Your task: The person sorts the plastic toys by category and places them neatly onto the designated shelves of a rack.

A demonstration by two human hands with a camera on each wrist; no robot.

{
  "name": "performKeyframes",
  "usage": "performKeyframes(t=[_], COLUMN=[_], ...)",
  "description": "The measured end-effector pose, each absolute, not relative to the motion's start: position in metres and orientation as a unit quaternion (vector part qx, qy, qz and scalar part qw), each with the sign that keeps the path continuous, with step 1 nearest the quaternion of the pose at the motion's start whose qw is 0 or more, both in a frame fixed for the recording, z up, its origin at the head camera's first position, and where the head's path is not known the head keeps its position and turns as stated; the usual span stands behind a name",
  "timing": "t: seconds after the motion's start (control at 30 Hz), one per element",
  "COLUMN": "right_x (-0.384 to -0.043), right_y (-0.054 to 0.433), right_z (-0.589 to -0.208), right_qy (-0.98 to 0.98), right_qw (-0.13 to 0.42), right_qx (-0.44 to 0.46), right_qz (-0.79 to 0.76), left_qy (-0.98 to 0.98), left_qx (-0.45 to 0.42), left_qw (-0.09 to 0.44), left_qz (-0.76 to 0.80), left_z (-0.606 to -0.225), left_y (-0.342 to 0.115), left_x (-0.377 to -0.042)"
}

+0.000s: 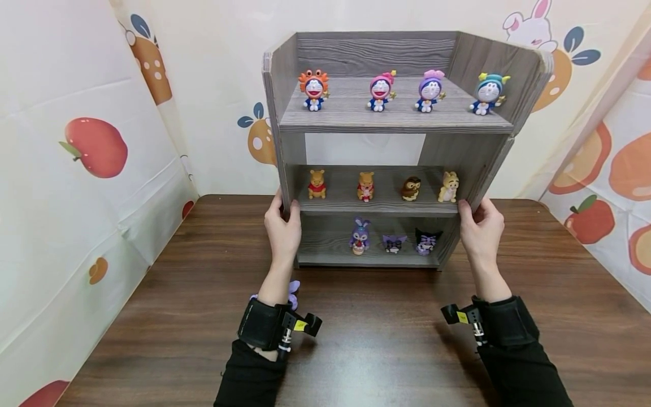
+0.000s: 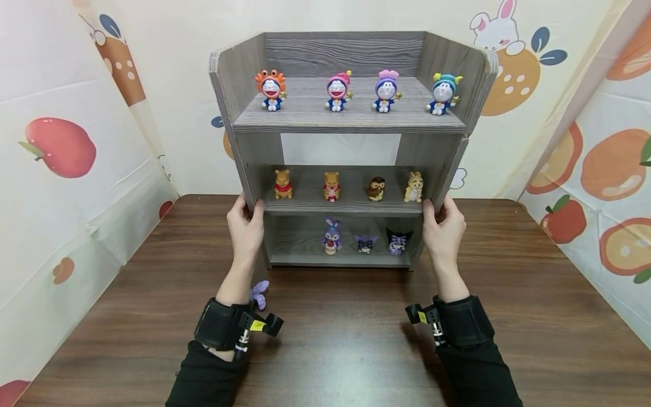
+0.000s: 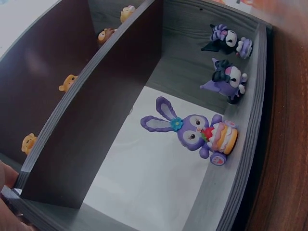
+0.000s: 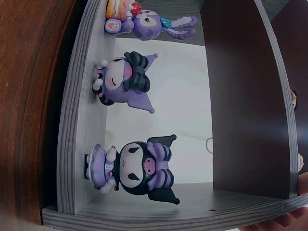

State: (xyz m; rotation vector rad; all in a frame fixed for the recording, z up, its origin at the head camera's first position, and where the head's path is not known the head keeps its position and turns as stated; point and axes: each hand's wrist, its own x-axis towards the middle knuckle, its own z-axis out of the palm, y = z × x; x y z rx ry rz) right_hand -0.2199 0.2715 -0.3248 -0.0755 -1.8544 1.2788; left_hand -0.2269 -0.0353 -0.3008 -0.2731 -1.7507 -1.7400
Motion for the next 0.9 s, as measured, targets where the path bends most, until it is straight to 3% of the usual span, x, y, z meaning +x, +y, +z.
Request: performKeyframes(t=[0.37,0.9], right_x=[-0.218,-0.221], right_y=[0.27,0.272], right_z=[-0.324,-0.326], right_qy=[-0.742,-0.738], right_qw=[0.429,0.428], right_qx=[-0.033,-0.027], right_qz=[0.514,0.521], left_qy=[-0.636,-0.654], left_qx=[-0.097,-0.137], left_qw=[0.317,0.394], left_qz=[-0.697,-0.632], left_z=[-0.311,-0.289], left_y=[-0.044,-0.054], left_x=[-0.243,-0.217])
